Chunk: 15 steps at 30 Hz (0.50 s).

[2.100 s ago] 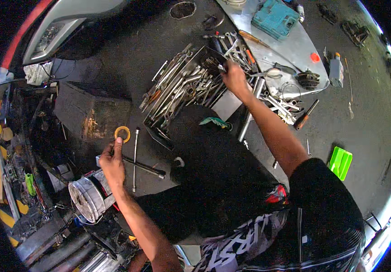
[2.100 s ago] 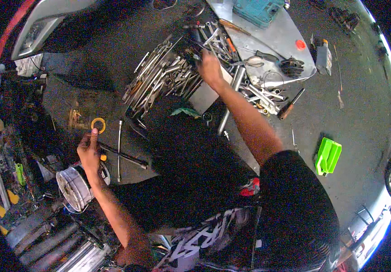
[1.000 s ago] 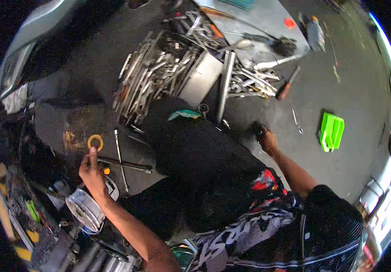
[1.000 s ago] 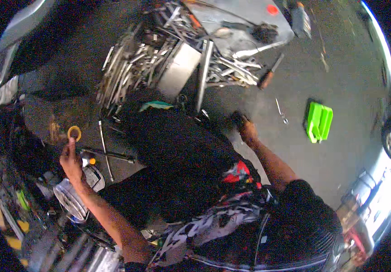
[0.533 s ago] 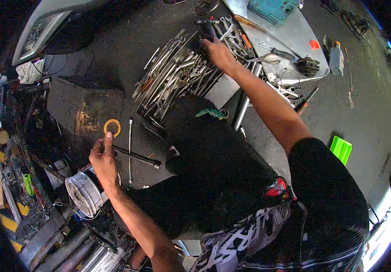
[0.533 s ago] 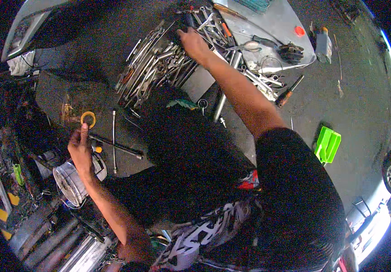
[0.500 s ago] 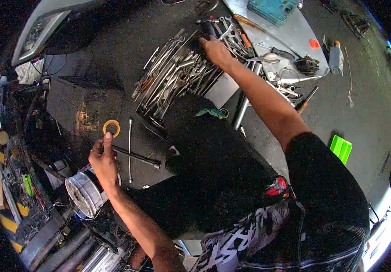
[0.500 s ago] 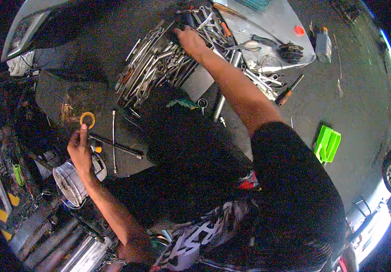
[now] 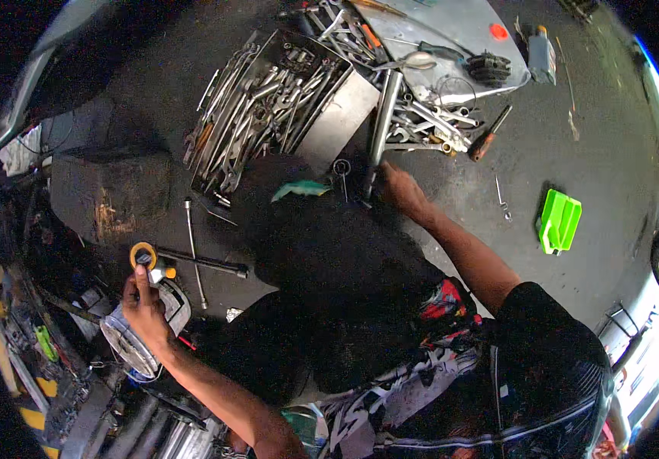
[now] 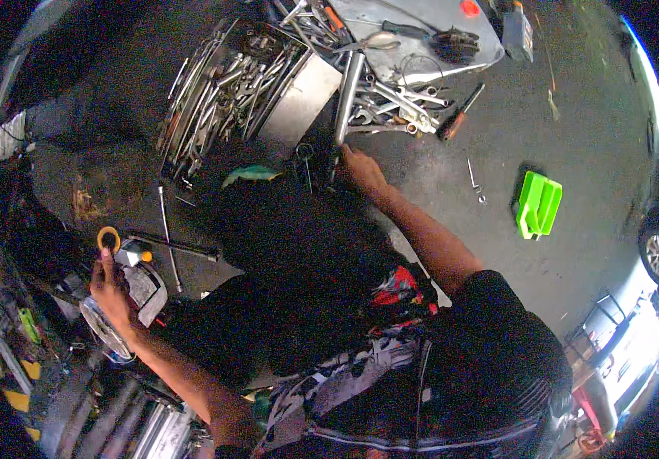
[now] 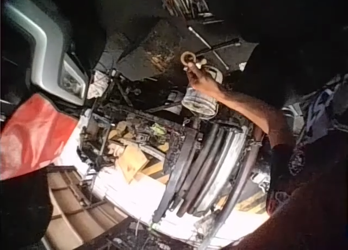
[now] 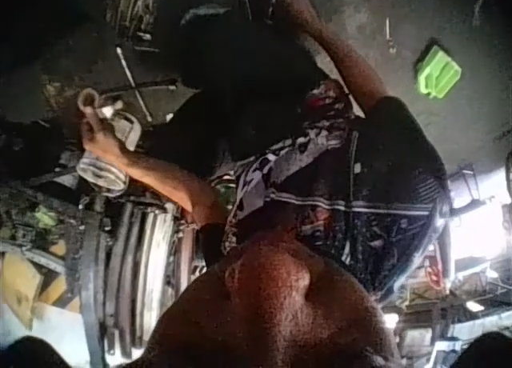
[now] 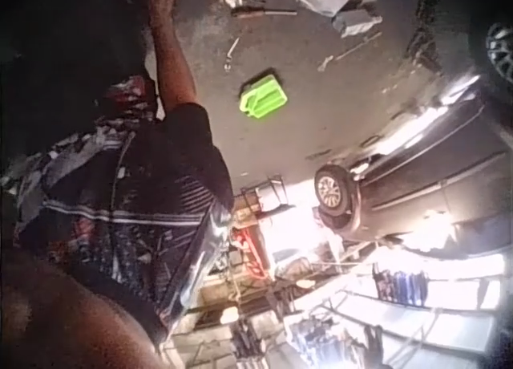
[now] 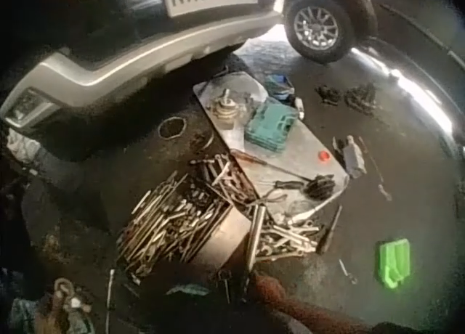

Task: Inspecting and sorting various mechanical parts like bolts, nuts, and gears on a workshop floor.

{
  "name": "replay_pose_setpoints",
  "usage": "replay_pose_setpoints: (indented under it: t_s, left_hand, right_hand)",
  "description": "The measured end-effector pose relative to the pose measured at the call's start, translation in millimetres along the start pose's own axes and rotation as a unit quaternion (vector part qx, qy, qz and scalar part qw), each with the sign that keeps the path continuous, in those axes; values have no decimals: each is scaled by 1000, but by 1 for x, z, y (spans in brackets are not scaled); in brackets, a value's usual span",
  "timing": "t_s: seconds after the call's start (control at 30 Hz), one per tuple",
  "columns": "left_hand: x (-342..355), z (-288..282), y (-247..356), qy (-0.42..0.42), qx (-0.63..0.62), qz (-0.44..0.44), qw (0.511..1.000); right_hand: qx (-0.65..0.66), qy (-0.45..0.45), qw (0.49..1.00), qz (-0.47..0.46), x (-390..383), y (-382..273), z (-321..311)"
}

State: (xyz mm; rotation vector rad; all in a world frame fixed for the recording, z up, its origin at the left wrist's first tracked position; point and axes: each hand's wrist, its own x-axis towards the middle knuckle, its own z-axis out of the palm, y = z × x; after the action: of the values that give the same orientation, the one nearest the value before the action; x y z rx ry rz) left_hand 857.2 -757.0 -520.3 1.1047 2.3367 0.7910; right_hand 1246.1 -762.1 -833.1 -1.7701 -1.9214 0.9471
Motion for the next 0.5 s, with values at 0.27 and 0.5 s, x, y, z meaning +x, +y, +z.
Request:
replay_pose_setpoints:
  t_s: [0.27,0.5]
  left_hand:
    - [-16,-15,-22,4,18,-55,998]
    - [-34,-41,-39,49,-7,-110,993]
  right_hand:
    - [-74,-143,987,16,-35,23,26]
    - [-5,-140,981,-132,-30,-4,41]
